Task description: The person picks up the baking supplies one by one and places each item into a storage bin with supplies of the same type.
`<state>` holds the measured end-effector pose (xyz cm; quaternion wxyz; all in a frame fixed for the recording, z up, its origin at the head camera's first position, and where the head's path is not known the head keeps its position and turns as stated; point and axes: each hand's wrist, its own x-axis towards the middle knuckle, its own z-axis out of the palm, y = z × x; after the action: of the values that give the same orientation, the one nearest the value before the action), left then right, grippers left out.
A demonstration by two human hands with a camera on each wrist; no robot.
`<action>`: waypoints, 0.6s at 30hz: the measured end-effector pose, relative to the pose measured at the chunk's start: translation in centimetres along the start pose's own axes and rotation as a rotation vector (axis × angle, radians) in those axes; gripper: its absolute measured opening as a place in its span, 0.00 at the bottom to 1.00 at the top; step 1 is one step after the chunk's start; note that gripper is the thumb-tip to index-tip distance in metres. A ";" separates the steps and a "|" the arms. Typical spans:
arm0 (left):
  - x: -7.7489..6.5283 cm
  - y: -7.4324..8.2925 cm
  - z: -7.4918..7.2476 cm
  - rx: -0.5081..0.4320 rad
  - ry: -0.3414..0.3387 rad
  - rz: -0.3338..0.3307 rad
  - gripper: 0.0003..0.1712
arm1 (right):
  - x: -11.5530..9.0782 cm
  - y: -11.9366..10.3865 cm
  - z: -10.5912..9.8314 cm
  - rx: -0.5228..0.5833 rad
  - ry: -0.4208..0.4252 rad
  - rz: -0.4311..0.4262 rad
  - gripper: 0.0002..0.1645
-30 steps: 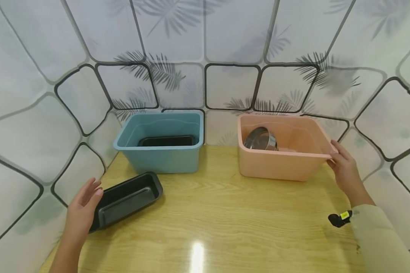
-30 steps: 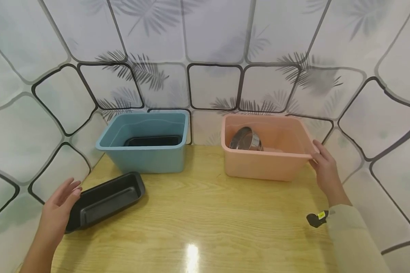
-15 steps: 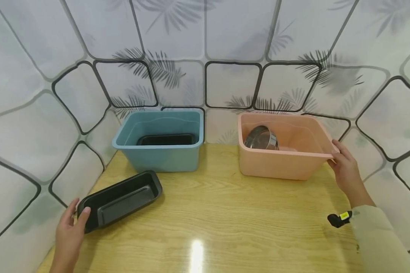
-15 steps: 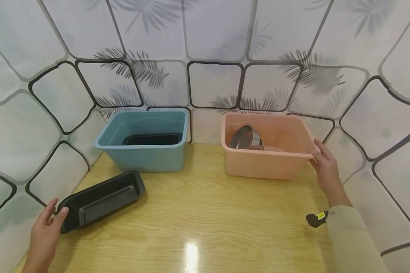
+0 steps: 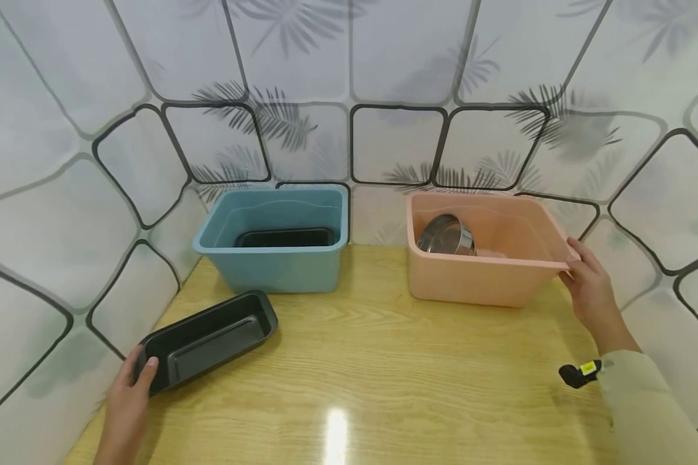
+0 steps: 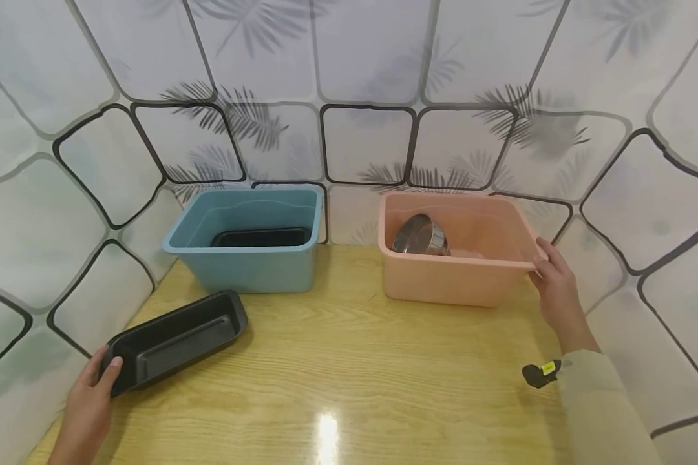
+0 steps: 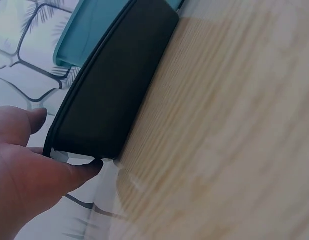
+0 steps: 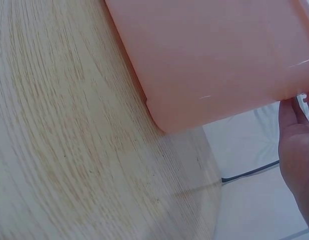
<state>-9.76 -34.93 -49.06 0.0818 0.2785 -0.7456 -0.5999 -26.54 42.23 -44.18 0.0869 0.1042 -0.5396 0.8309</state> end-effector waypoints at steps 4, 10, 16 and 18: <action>0.2 -0.4 0.1 0.036 -0.014 -0.014 0.38 | 0.2 0.0 -0.2 0.054 -0.005 -0.023 0.31; 0.6 -0.8 -0.3 0.090 -0.050 -0.059 0.38 | 0.0 0.1 -0.2 0.081 -0.004 -0.018 0.29; 0.7 -1.0 0.0 0.038 -0.027 -0.049 0.36 | -0.1 0.0 0.1 0.093 0.011 -0.016 0.30; 0.8 -1.0 0.1 0.070 -0.008 -0.041 0.35 | -0.1 -0.1 0.1 0.108 0.011 -0.018 0.28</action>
<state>-10.14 -35.40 -50.21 0.0566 0.2939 -0.7605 -0.5763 -26.42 42.14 -44.07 0.0916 0.1092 -0.4927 0.8585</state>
